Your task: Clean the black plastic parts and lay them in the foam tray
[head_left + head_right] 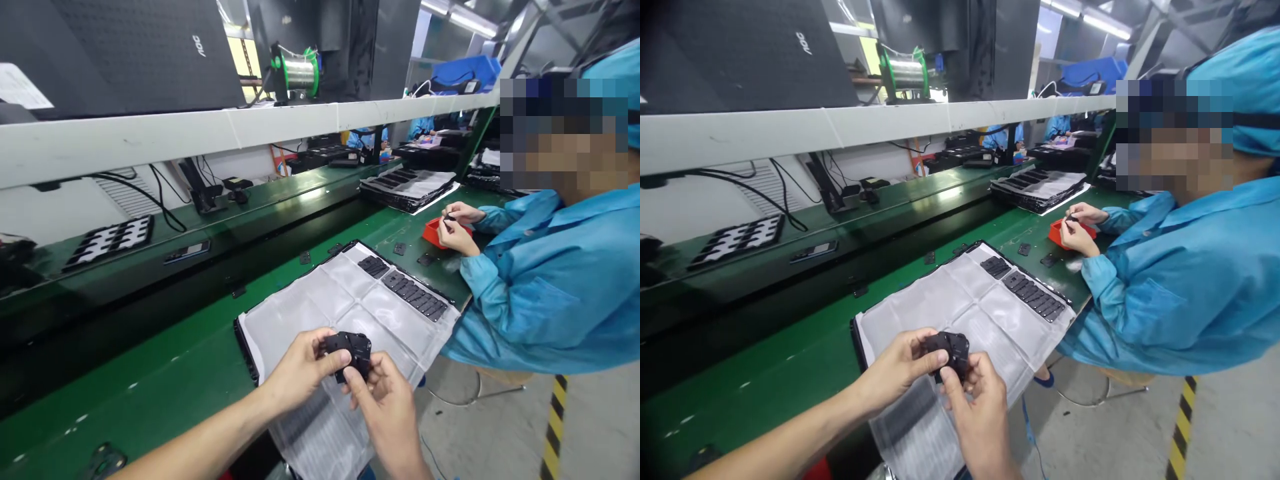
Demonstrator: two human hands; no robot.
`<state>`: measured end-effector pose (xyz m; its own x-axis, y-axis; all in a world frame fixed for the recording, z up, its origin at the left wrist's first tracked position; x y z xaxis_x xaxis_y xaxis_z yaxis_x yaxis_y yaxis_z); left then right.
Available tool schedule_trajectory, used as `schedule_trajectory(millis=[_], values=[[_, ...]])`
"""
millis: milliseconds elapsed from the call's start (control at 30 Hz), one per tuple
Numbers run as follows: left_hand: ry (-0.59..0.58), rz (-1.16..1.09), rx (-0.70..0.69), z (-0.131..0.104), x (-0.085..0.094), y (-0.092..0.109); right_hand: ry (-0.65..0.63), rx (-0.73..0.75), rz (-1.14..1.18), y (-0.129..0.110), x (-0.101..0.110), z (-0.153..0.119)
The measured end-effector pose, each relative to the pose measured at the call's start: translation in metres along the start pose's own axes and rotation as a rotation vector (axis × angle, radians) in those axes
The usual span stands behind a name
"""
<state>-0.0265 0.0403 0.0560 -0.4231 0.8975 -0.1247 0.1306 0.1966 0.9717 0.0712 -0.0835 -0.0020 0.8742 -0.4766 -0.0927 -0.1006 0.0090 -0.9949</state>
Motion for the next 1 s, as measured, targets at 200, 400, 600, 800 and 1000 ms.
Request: schedule_trajectory(millis=[200,400,600,800,1000], values=[[0.015,0.137,0.034,0.024,0.035,0.013,-0.214,0.003,-0.340,-0.031,0.044,0.009],[-0.119,0.192,0.154,0.059,0.072,0.004,-0.280,0.161,-0.799,-0.109,0.123,0.061],[-0.186,0.211,0.225,0.098,0.090,-0.023,-0.278,0.140,-1.298,-0.093,0.131,0.227],[-0.213,0.147,0.250,0.114,0.097,-0.041,-0.452,0.139,-1.478,-0.031,0.108,0.337],[-0.234,0.106,0.245,0.114,0.102,-0.046,-0.599,0.114,-1.550,-0.017,0.106,0.364]])
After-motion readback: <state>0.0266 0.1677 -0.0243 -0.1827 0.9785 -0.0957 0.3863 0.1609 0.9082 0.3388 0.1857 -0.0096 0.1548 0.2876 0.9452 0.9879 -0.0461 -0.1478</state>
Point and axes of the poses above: each hand's wrist, its own z-axis towards the middle knuckle, its own x-axis out of the back of the hand, y = z × x, the point moved 2 cm from there along z, towards the middle knuckle, and after that the axes turned 8 degrees about -y, right-handed, at the moved point
